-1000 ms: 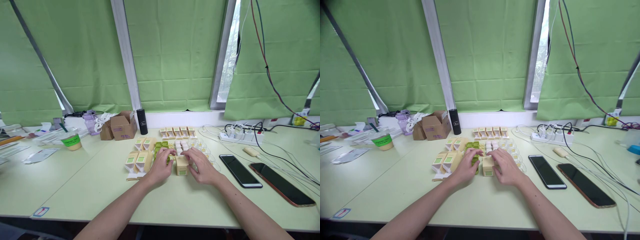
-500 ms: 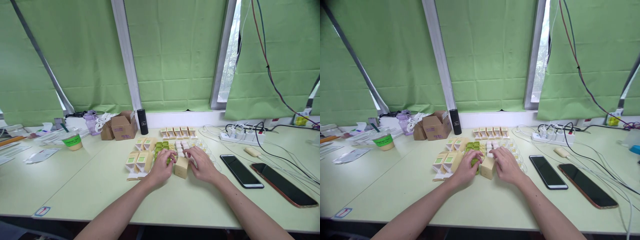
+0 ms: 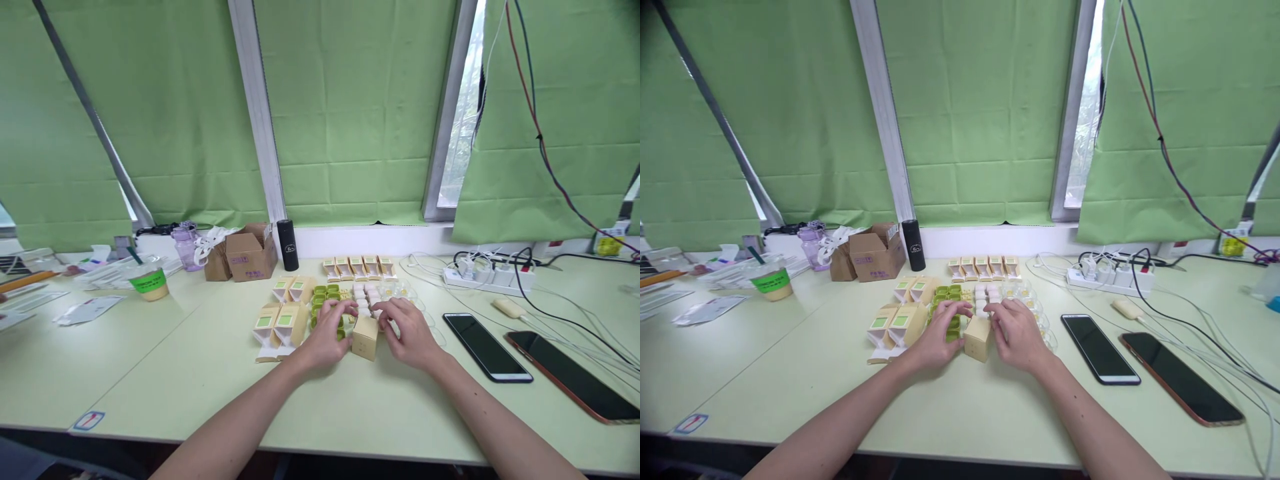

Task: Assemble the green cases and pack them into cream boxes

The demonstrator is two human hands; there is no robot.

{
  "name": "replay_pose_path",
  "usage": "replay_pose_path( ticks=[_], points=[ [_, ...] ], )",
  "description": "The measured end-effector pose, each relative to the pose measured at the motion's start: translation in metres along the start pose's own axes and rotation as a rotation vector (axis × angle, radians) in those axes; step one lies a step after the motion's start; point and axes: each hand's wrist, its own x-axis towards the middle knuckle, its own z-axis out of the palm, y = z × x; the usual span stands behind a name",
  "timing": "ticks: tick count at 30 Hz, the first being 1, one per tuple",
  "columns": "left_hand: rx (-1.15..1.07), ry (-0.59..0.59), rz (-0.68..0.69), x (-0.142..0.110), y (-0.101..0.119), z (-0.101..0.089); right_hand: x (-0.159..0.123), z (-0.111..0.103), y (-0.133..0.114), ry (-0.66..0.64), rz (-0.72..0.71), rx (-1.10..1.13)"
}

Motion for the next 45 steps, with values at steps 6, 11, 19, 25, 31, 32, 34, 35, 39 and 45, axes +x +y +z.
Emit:
replay_pose_path(
  ticks=[6, 11, 19, 25, 31, 32, 34, 35, 39, 45],
  points=[
    [0.032, -0.011, -0.017, 0.000, 0.001, -0.002, 0.000, 0.003, 0.004, 0.078, 0.039, -0.026],
    [0.088, -0.031, -0.018, -0.001, 0.003, 0.002, -0.001, 0.005, 0.007, 0.158, 0.065, -0.039],
    [0.020, 0.029, -0.144, -0.003, 0.008, 0.011, -0.001, 0.004, 0.004, 0.227, 0.058, -0.011],
    [-0.041, 0.128, -0.082, -0.003, 0.013, 0.014, 0.002, 0.001, -0.003, 0.280, 0.056, 0.012],
    [0.011, 0.224, 0.070, -0.003, 0.008, 0.016, 0.003, 0.002, -0.018, 0.238, 0.064, 0.059],
    [0.042, 0.242, 0.102, -0.003, 0.007, 0.016, 0.003, 0.003, -0.020, 0.228, 0.068, 0.068],
    [0.114, 0.274, 0.163, -0.003, 0.004, 0.016, 0.003, 0.006, -0.023, 0.208, 0.077, 0.077],
    [0.151, 0.287, 0.196, -0.004, 0.003, 0.017, 0.003, 0.007, -0.024, 0.198, 0.081, 0.078],
    [0.322, 0.322, 0.333, -0.005, 0.001, 0.018, 0.000, 0.014, -0.026, 0.164, 0.097, 0.081],
    [0.558, 0.359, 0.420, -0.003, -0.002, 0.020, -0.004, 0.020, -0.029, 0.140, 0.107, 0.081]
  ],
)
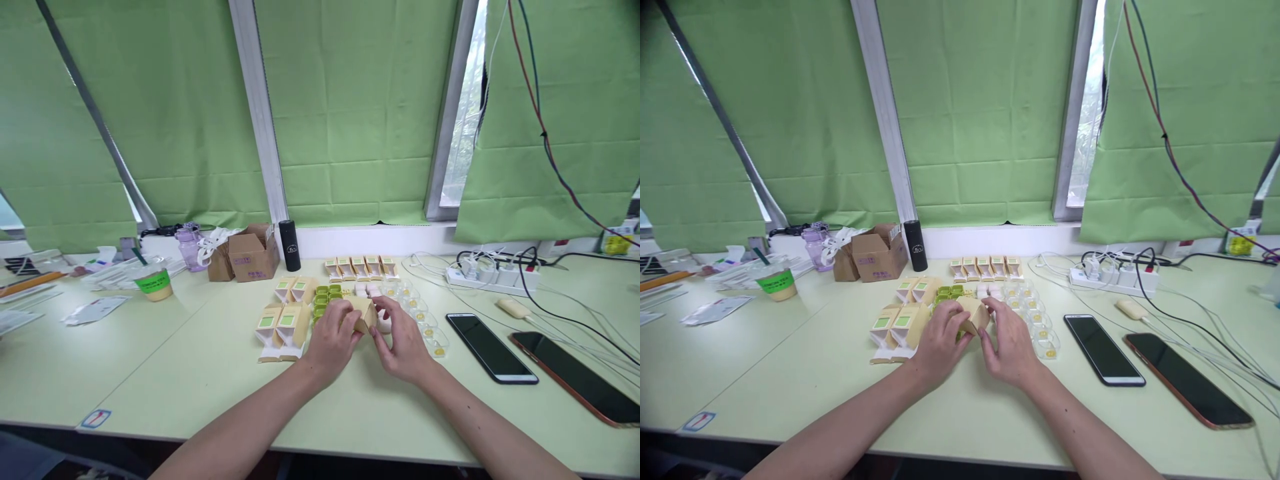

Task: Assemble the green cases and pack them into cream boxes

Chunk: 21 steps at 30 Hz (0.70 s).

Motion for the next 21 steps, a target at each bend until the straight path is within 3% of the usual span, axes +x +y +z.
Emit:
replay_pose_path(
  ticks=[8, 21],
  points=[
    [0.216, 0.166, 0.173, 0.004, 0.003, 0.002, -0.003, 0.006, -0.003, -0.005, -0.024, -0.070],
    [0.309, 0.148, 0.224, 0.006, 0.006, 0.001, -0.006, 0.014, 0.001, -0.036, -0.007, -0.101]
  ],
)
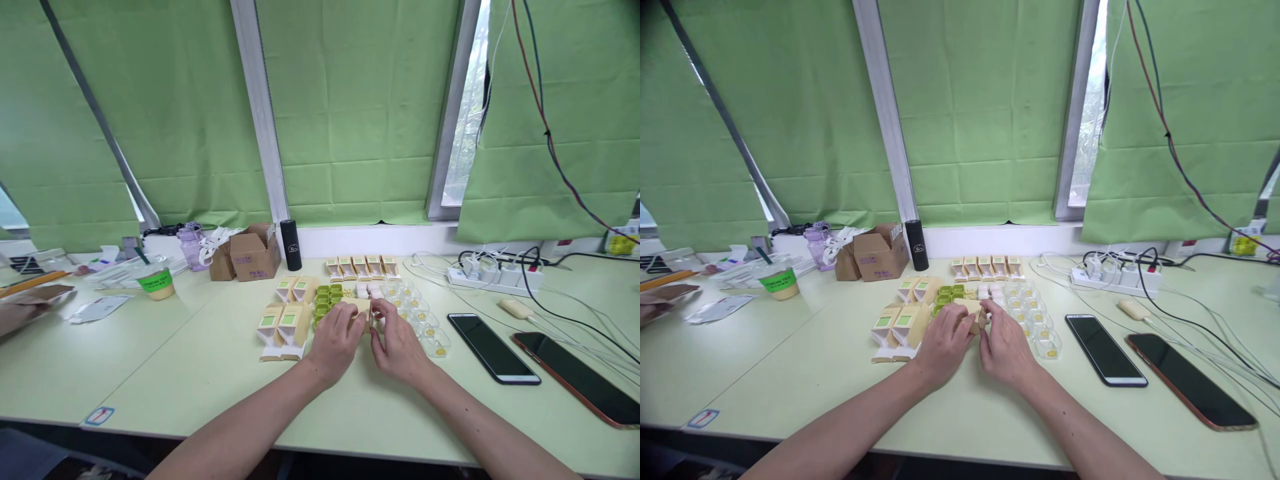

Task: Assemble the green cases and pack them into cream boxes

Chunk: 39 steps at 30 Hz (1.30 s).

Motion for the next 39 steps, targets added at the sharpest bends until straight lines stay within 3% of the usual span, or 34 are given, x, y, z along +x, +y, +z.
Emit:
replay_pose_path(
  ticks=[15, 23, 31, 39],
  points=[
    [-0.087, -0.075, -0.070, -0.003, 0.000, 0.000, 0.001, 0.004, 0.002, -0.018, 0.085, 0.084],
    [-0.288, -0.147, -0.259, -0.007, -0.002, -0.001, 0.007, -0.007, -0.002, 0.011, 0.133, 0.263],
    [-0.601, -0.140, -0.420, -0.008, -0.009, 0.001, 0.011, -0.007, 0.007, 0.173, 0.244, 0.496],
    [-0.642, -0.163, -0.482, -0.004, -0.006, -0.002, 0.015, -0.009, 0.009, 0.257, 0.269, 0.435]
  ],
)
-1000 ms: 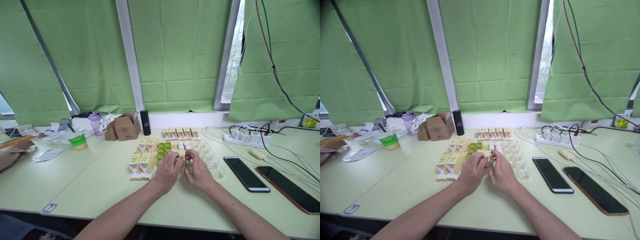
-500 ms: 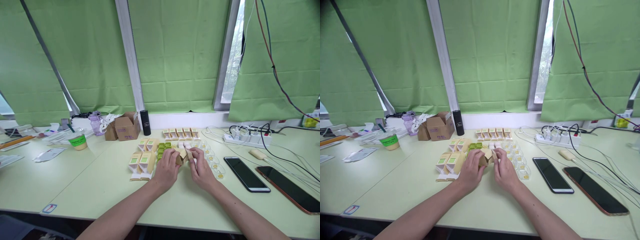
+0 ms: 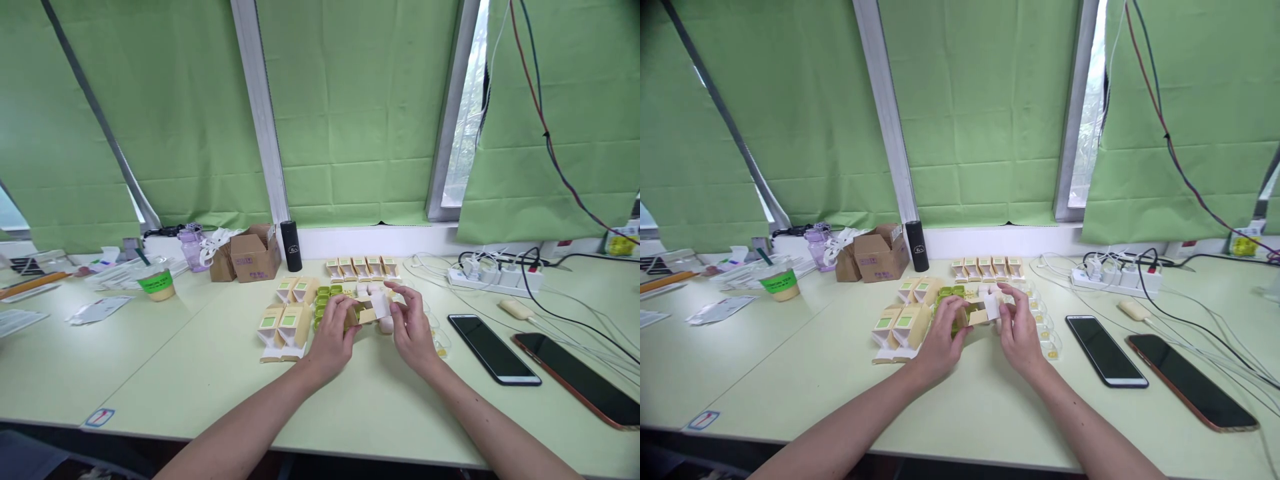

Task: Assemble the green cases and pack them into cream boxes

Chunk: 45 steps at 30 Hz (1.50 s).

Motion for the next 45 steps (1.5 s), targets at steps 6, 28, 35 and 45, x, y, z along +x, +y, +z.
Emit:
replay_pose_path(
  ticks=[6, 28, 35, 45],
  points=[
    [0.035, -0.020, -0.023, -0.001, 0.003, -0.002, 0.006, -0.006, 0.000, 0.081, -0.245, -0.197],
    [0.034, 0.008, -0.043, -0.001, 0.002, -0.002, 0.002, -0.008, -0.004, -0.175, -0.414, -0.216],
    [0.019, 0.026, -0.054, -0.001, -0.002, -0.002, 0.002, -0.010, -0.008, -0.291, -0.446, -0.263],
    [0.004, -0.004, -0.044, -0.002, 0.000, -0.003, 0.002, -0.004, -0.003, -0.328, -0.507, -0.423]
  ],
)
